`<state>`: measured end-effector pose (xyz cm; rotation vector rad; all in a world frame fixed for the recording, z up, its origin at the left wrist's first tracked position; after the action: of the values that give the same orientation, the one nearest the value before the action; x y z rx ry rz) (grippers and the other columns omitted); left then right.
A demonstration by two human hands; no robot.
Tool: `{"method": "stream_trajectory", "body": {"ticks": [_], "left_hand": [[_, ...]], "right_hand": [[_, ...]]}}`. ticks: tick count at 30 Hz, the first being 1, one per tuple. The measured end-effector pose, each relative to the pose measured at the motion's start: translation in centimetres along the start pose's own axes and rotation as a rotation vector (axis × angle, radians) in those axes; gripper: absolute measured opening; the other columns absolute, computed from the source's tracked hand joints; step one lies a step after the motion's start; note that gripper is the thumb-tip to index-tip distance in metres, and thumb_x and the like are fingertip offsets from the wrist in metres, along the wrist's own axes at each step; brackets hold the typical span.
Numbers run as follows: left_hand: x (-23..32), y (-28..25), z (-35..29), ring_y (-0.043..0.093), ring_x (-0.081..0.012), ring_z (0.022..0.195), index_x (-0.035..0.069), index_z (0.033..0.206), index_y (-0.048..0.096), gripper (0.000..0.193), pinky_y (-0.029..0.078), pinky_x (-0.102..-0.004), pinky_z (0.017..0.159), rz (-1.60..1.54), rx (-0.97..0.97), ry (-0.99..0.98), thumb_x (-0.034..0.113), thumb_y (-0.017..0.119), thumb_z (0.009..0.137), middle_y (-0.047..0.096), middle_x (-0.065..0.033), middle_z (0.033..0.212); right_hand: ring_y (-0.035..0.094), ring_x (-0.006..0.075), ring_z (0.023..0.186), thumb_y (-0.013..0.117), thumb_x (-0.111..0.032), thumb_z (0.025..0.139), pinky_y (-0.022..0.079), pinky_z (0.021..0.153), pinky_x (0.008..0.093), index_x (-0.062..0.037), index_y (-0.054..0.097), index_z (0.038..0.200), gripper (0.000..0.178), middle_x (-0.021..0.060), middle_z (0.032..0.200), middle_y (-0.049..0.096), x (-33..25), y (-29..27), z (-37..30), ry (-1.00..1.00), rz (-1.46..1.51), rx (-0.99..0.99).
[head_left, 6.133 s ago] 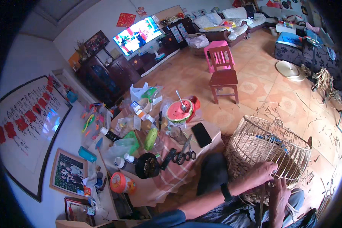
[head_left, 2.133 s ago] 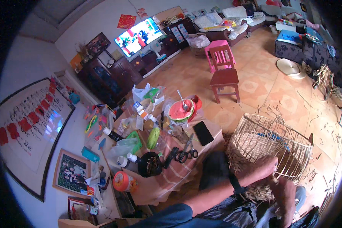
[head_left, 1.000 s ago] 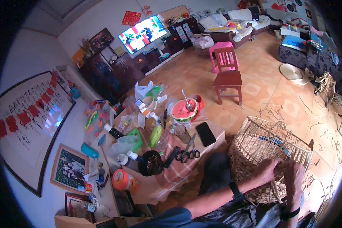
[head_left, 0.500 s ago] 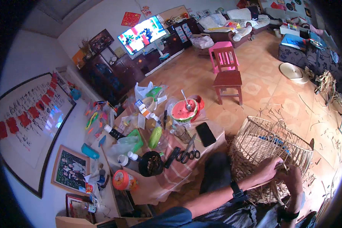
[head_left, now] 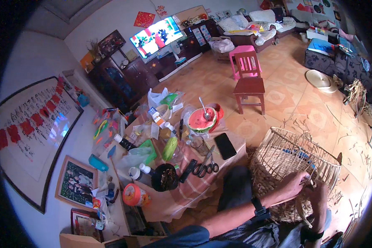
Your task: Weaving a bamboo basket by hand.
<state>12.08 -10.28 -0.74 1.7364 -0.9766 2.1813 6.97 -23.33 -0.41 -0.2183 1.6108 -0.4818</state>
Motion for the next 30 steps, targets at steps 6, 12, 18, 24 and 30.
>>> {"method": "stream_trajectory", "body": {"ticks": [6,12,18,24,30], "left_hand": [[-1.3,-0.2,-0.4,0.067,-0.0335,0.109,0.002,0.123,0.06,0.043,0.051,-0.0411,0.094,0.053,0.119,0.043,-0.004,0.065,0.081,0.068,-0.0198,0.116],[-0.6,-0.2,0.4,0.07,-0.0316,0.099,0.003,0.123,0.062,0.039,0.053,-0.0415,0.086,0.031,0.039,0.026,0.004,0.072,0.086,0.072,-0.0178,0.105],[-1.6,-0.1,0.4,0.072,-0.0317,0.1,0.002,0.123,0.062,0.037,0.054,-0.0413,0.085,-0.043,0.081,0.0,0.005,0.07,0.087,0.073,-0.0194,0.104],[-0.5,-0.4,0.1,0.069,-0.0334,0.102,0.005,0.123,0.063,0.042,0.053,-0.0429,0.088,0.079,0.055,-0.013,0.003,0.073,0.082,0.071,-0.0189,0.106],[-1.3,0.2,0.4,0.069,-0.0318,0.102,0.005,0.123,0.063,0.042,0.053,-0.0402,0.087,0.091,0.047,-0.041,0.002,0.073,0.082,0.071,-0.018,0.107]], "right_hand": [[0.068,0.04,0.071,0.077,-0.017,0.079,0.053,0.062,0.0477,-0.0045,0.068,0.093,0.02,0.0203,0.074,0.067,-5.6,-1.9,0.0,-0.126,-0.678,0.39],[0.067,0.0375,0.068,0.077,-0.011,0.081,0.053,0.062,0.044,-0.0066,0.068,0.101,0.023,0.0171,0.078,0.068,-5.0,-0.8,-3.2,0.064,-0.452,0.126],[0.068,0.0341,0.085,0.08,-0.011,0.078,0.052,0.075,0.0397,-0.0038,0.068,0.107,0.032,0.0168,0.091,0.068,-3.8,-1.2,-2.6,-0.128,-0.398,0.29],[0.067,0.0393,0.078,0.073,-0.003,0.08,0.053,0.067,0.045,-0.0061,0.069,0.105,0.026,0.0145,0.097,0.067,-3.7,-2.9,-1.2,-0.258,-0.758,0.228],[0.068,0.0266,0.082,0.071,-0.011,0.09,0.053,0.068,0.0361,-0.0055,0.068,0.116,0.027,0.0137,0.103,0.069,1.0,-4.6,-1.4,-0.151,-0.388,0.435]]}}
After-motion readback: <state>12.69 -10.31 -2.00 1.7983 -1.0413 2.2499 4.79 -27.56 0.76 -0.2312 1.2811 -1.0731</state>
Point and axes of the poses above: each hand's wrist, its own z-axis towards the middle knuckle, its own y-axis out of the palm, x = y × z, the point moved 10 cm from there along z, towards the middle knuckle
